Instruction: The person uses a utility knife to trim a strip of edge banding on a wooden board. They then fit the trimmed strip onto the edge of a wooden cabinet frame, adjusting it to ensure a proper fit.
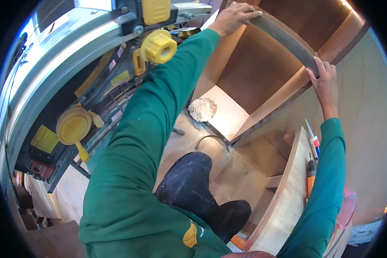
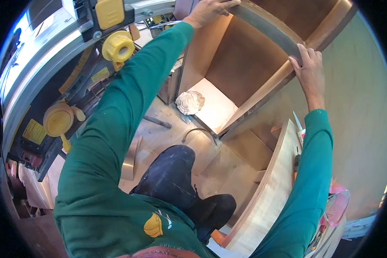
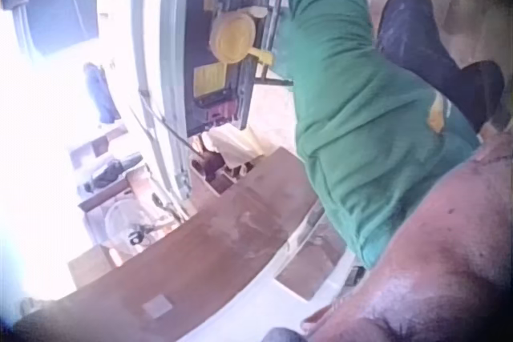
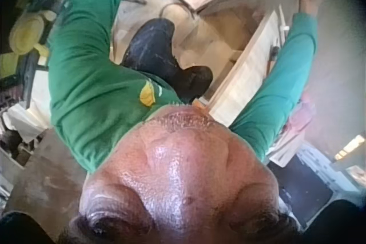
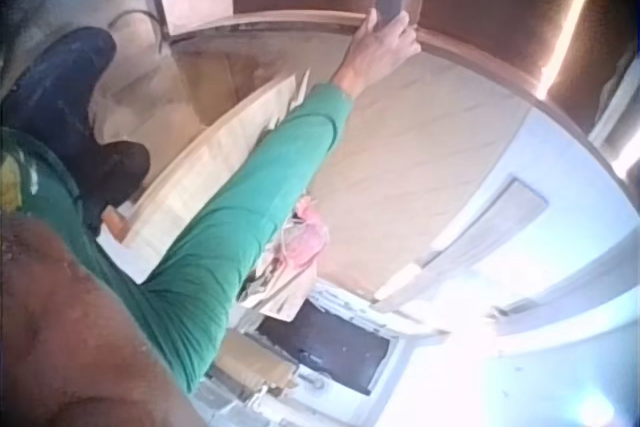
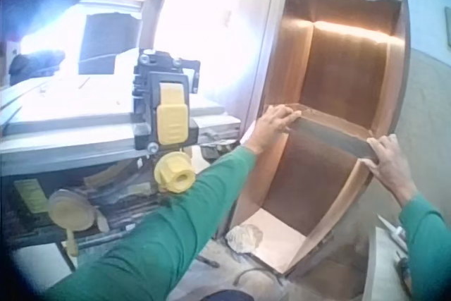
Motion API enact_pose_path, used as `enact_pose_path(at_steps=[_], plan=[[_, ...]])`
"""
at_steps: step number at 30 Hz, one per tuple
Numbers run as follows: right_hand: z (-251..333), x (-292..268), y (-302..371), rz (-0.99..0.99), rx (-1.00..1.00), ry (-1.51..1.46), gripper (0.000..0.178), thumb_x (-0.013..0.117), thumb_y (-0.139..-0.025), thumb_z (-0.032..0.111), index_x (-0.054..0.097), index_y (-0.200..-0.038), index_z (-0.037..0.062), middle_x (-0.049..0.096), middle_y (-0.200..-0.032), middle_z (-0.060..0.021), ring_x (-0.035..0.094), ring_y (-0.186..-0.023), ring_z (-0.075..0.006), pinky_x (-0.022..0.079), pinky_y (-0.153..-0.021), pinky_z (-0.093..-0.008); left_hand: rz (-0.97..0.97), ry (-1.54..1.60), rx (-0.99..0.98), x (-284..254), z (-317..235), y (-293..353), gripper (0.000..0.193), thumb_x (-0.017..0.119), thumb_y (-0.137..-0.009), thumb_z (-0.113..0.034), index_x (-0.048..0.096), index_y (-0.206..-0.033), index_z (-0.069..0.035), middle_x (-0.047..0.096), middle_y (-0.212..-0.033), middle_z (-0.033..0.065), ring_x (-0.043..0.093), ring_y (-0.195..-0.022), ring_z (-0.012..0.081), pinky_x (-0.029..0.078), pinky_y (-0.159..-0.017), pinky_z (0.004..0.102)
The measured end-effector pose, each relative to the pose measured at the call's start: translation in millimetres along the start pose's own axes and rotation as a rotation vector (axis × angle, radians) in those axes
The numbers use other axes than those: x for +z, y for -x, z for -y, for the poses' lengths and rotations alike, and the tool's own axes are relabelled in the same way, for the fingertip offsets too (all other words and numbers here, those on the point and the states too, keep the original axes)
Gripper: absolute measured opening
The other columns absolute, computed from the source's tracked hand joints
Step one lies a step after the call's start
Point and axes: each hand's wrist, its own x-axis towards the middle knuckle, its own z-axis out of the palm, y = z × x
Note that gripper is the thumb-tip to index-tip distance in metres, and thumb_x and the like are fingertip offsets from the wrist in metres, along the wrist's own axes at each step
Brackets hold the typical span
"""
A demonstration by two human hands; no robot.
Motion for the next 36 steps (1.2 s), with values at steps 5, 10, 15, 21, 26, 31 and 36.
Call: enact_pose_path(at_steps=[5,10,15,21,26,31,36], plan=[[-7,1,-2,0.017,-0.025,0.017,0.048,0.080,-0.088,0.024,0.064,-0.130,0.0058,0.064,-0.100,-0.0098,0.057,-0.096,-0.0304,0.053,-0.087,-0.0421,-0.084,-0.103,-0.078,11,-16,-2,0.049,0.072,-0.086,-0.010,0.067,-0.133,-0.022,0.065,-0.126,-0.0007,0.059,-0.123,0.0216,0.048,-0.108,0.0403],[-2,2,-7,0.008,-0.027,0.047,0.048,0.081,-0.087,0.024,0.066,-0.129,0.0051,0.064,-0.099,-0.0089,0.057,-0.092,-0.0291,0.052,-0.085,-0.0416,-0.093,-0.122,-0.036,5,-10,0,0.049,0.069,-0.087,-0.007,0.066,-0.133,-0.021,0.063,-0.127,-0.0015,0.056,-0.126,0.0219,0.049,-0.108,0.0398],[-4,-1,-7,-0.003,-0.047,0.079,0.047,0.081,-0.087,0.024,0.066,-0.128,0.0059,0.065,-0.098,-0.0073,0.057,-0.091,-0.0277,0.052,-0.084,-0.0404,-0.103,-0.038,-0.101,8,-14,3,0.051,0.070,-0.085,-0.006,0.067,-0.134,-0.022,0.064,-0.124,-0.0021,0.057,-0.123,0.0204,0.048,-0.107,0.0424],[7,-1,-12,-0.005,-0.030,0.060,0.047,0.081,-0.087,0.024,0.067,-0.129,0.0077,0.066,-0.097,-0.0067,0.057,-0.090,-0.0274,0.053,-0.084,-0.0402,-0.161,0.061,0.039,25,17,3,0.052,0.073,-0.082,-0.006,0.069,-0.132,-0.021,0.066,-0.119,-0.0003,0.059,-0.119,0.0245,0.046,-0.106,0.0461],[-11,-5,-2,0.003,-0.038,0.085,0.047,0.081,-0.087,0.025,0.067,-0.129,0.0087,0.066,-0.098,-0.0068,0.058,-0.092,-0.0285,0.053,-0.085,-0.0411,-0.086,0.067,-0.104,27,-4,-3,0.054,0.073,-0.083,-0.008,0.069,-0.133,-0.027,0.066,-0.121,0.0014,0.064,-0.112,0.0236,0.057,-0.095,0.0414],[-19,-15,-20,0.190,-0.080,0.001,0.044,0.068,-0.095,0.025,0.062,-0.134,0.0063,0.067,-0.107,-0.0112,0.060,-0.104,-0.0333,0.052,-0.090,-0.0429,0.012,0.289,-0.105,-22,-23,-14,0.043,0.060,-0.091,0.005,0.068,-0.129,-0.011,0.063,-0.118,0.0077,0.067,-0.108,0.0245,0.063,-0.085,0.0335],[-23,-32,-61,0.443,0.009,0.033,0.021,0.075,-0.089,0.021,0.075,-0.087,0.0005,0.075,-0.081,-0.0168,0.075,-0.079,-0.0309,0.060,-0.072,-0.0429,0.087,0.149,-0.085,-30,-20,-19,0.050,0.061,-0.087,0.008,0.067,-0.133,-0.011,0.065,-0.117,0.0070,0.067,-0.108,0.0235,0.062,-0.087,0.0322]])
